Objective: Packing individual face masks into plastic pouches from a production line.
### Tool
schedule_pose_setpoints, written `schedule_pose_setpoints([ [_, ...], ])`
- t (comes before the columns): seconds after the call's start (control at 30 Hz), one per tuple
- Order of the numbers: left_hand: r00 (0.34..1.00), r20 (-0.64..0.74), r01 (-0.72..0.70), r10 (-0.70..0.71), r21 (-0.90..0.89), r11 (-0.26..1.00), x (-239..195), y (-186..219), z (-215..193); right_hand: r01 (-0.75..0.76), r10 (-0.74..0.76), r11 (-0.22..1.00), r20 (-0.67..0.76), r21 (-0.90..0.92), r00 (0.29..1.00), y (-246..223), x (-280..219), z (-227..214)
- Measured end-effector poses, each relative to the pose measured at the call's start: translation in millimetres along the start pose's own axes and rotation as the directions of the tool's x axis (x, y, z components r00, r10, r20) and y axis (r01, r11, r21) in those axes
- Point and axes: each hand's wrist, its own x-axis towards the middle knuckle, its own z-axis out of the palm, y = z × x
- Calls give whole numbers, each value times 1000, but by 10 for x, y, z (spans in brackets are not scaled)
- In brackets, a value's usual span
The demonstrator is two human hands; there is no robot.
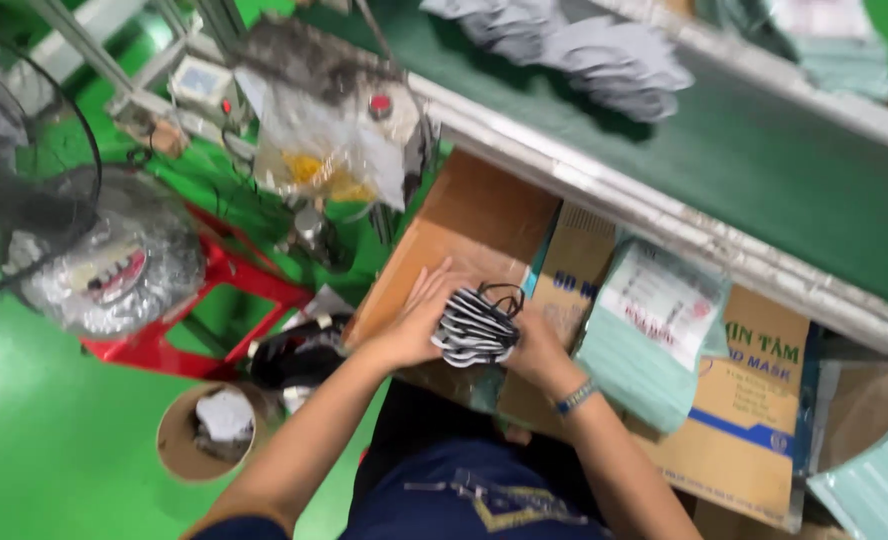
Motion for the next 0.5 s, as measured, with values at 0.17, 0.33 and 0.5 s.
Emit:
schedule_pose_setpoints([
  [0.17,980,57,163,-190,314,935,-154,-462,367,-53,51,994,-16,-98,999,471,-87,55],
  [0.33,988,85,152,-125,-504,850,308,874,-241,89,-88,996,-33,4,996,216,-372,-56],
  [0.5,969,222,245,-105,-850,466,122,880,156,-112,211,850,-138,514,968,31,-742,-227],
])
